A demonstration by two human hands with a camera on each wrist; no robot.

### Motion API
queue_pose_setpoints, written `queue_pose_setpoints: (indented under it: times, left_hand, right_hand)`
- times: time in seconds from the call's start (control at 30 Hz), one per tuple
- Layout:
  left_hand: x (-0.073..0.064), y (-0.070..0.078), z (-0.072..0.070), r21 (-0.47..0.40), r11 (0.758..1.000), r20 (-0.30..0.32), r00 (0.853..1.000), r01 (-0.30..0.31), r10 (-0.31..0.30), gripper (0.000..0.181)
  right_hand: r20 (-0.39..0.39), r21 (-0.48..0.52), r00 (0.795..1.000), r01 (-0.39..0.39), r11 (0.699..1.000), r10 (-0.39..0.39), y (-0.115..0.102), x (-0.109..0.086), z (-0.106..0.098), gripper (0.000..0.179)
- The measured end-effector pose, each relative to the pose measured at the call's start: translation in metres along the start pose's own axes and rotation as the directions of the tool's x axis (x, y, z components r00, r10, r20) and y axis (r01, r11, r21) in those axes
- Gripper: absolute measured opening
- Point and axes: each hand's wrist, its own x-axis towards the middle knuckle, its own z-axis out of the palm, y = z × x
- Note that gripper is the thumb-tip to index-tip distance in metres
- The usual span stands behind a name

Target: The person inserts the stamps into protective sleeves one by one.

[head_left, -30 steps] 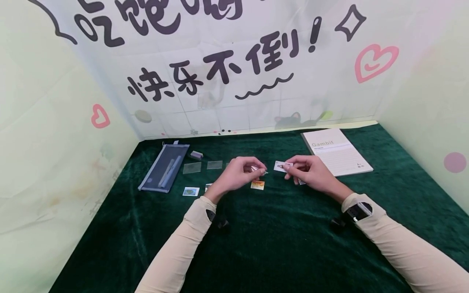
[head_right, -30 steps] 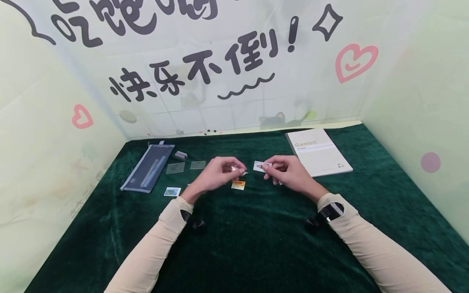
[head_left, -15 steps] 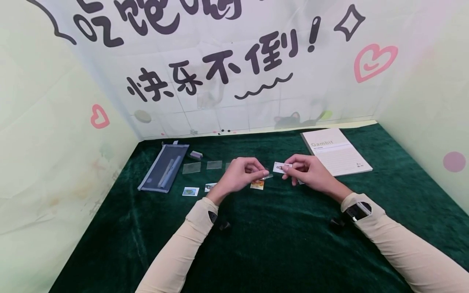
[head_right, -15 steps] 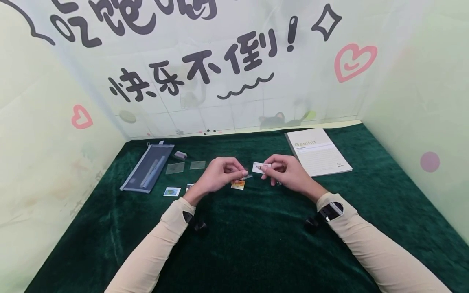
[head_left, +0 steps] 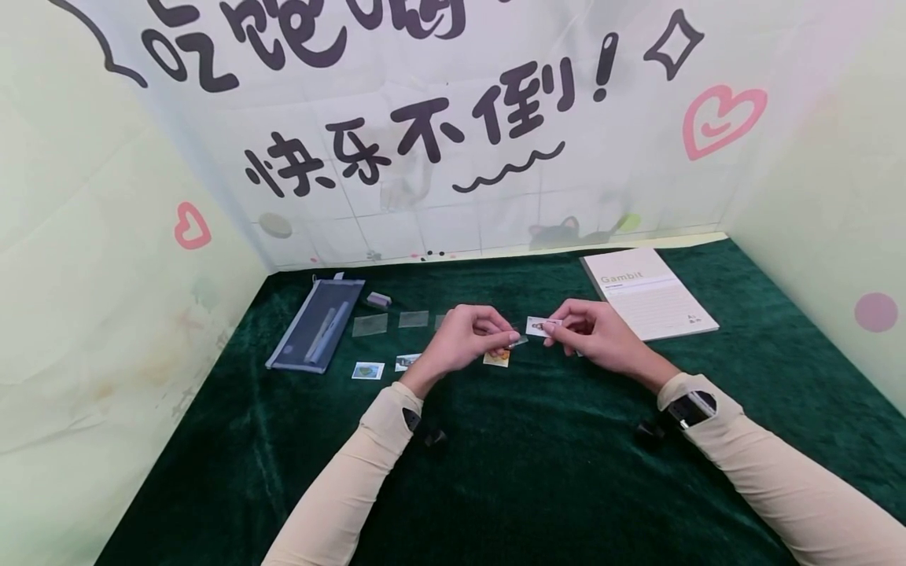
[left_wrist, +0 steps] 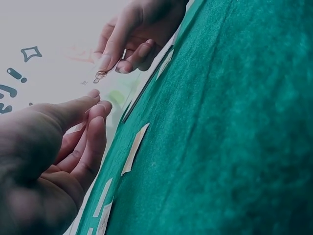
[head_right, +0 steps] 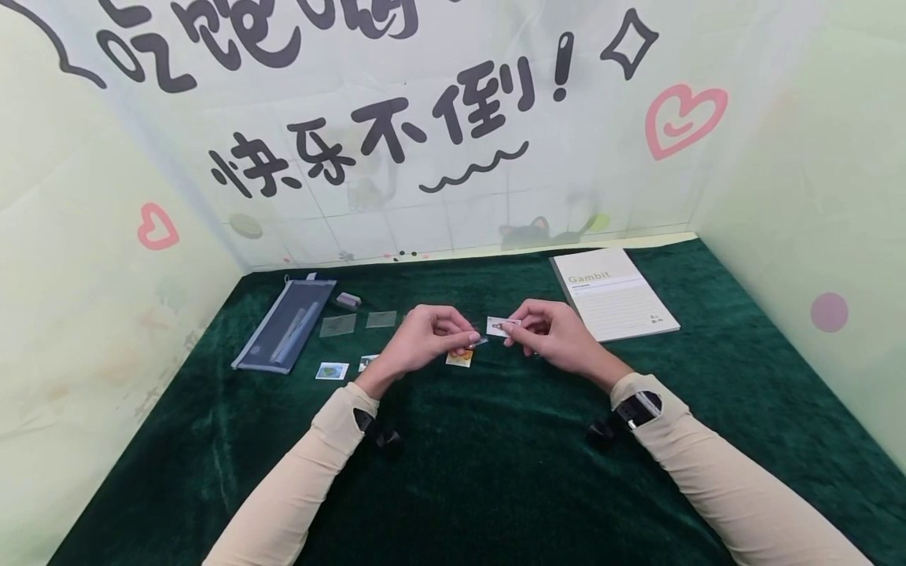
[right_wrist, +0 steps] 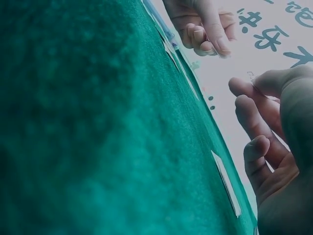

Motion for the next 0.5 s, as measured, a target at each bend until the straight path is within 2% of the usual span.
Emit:
queue_pose_setpoints:
  times: [0.3, 0.5]
  left_hand:
    - [-0.0004, -0.0003, -0.0006, -0.01, 1.0, -0.018, 1.0, -0.001, 0.0, 0.013]
    - [-0.0009, -0.0005, -0.0007, 0.0, 1.0, -0.03, 0.999, -0.023, 0.023, 0.012]
  right_hand:
    - [0.012, -0.001, 1.0, -0.002, 1.0, 0.002, 0.0005, 0.0, 0.0002, 0.017]
    - [0.007, 0.011, 1.0, 0.0, 1.0, 0.0, -0.0012, -0.0002, 0.0003, 0.018]
